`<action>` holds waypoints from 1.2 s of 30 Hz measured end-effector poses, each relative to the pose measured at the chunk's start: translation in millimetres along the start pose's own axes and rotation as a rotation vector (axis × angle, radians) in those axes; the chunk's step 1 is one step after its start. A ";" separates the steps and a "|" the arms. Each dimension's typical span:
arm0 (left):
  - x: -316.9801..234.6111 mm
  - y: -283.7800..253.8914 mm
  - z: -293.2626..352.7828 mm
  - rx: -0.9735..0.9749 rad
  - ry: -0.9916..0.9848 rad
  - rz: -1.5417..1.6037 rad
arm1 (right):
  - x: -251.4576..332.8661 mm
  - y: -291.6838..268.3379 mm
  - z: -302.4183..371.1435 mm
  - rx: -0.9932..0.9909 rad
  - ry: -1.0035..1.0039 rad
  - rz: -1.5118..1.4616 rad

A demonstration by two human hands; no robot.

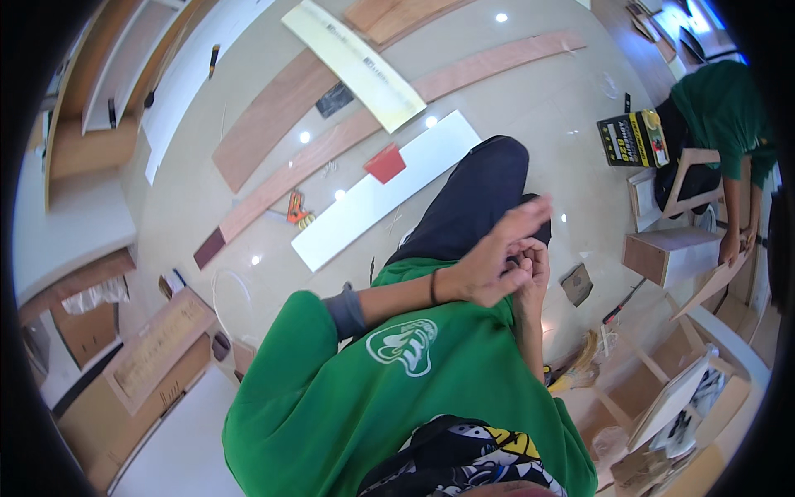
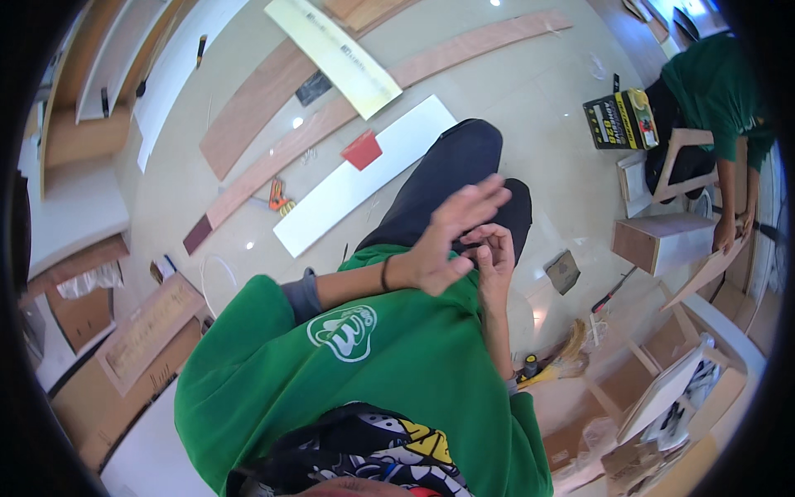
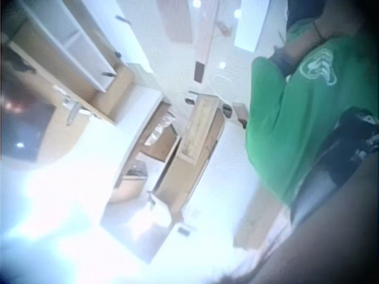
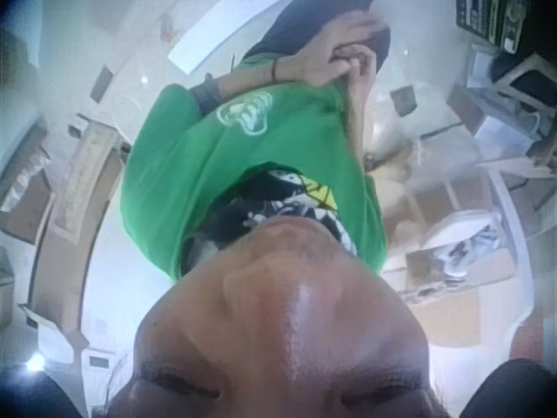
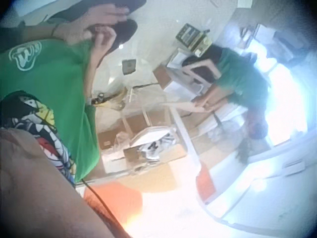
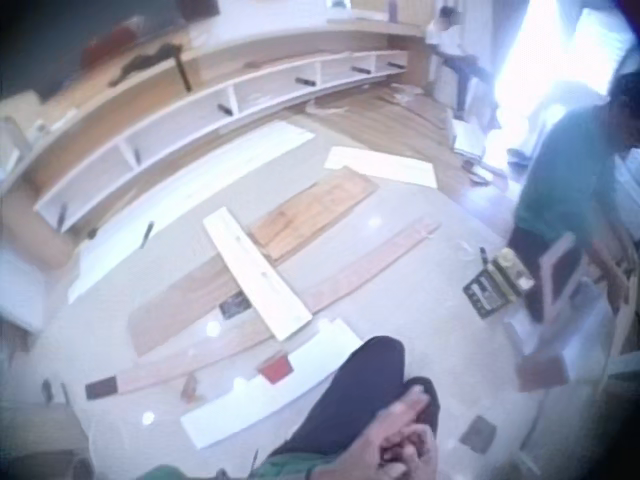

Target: The person is assembling furniture. They apply glue to a white panel and spread it with a red card. They handle screws and a glue container while sitting on the floor.

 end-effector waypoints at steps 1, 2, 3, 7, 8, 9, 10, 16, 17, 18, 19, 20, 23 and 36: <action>-0.4 10.9 1.9 -0.007 -0.131 0.125 | 9.0 16.9 1.8 0.021 -0.042 -0.061; 1.6 17.0 1.8 -0.028 -0.146 0.140 | 27.0 28.5 3.4 -0.079 -0.012 0.042; 1.0 20.8 1.5 -0.037 -0.165 0.167 | 25.5 25.4 3.9 -0.067 -0.060 0.133; 1.5 -8.4 -4.7 -0.069 -0.278 0.029 | 33.7 -6.0 3.2 -0.046 -0.304 0.518; -4.4 -41.2 -12.9 0.009 -0.083 -0.464 | 40.3 -14.4 -4.2 -0.082 -0.345 0.578; 6.8 -59.3 0.9 -0.314 -0.121 -0.460 | 46.4 -33.4 -17.1 -0.206 -0.444 0.660; 24.1 -100.7 5.1 -0.437 -0.150 -0.779 | 35.5 -89.9 -34.9 -0.371 -0.334 0.667; 187.9 -279.0 183.8 -0.966 -1.089 -0.863 | -44.1 -284.1 -161.7 -0.592 -0.159 0.654; 203.6 -289.1 199.3 -0.973 -1.166 -0.952 | -74.6 -301.4 -184.2 -0.605 -0.098 0.649; 215.9 -312.4 225.7 -1.005 -1.303 -0.916 | -96.8 -312.9 -212.0 -0.595 -0.029 0.636; 226.0 -294.1 220.4 -1.057 -1.307 -0.811 | -107.9 -326.5 -239.8 -0.569 -0.074 0.715; 230.4 -314.1 226.8 -1.064 -1.307 -0.811 | -110.9 -328.1 -265.9 -0.518 -0.108 0.758; 240.2 -295.9 235.9 -1.186 -1.161 -0.768 | -83.9 -356.5 -358.3 -0.496 -0.478 1.137; 267.8 -230.4 196.9 -1.520 -0.851 -1.269 | -24.4 -420.6 -498.7 -0.402 -0.436 0.685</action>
Point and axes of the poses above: each hand's wrist, its own z-axis away from the middle knuckle, its own y-axis out of the palm, x = y × z, the point moved 2 cm from there along -z, towards the middle knuckle, and after that the axes turned 7 degrees about -x, right-handed, at the moved point
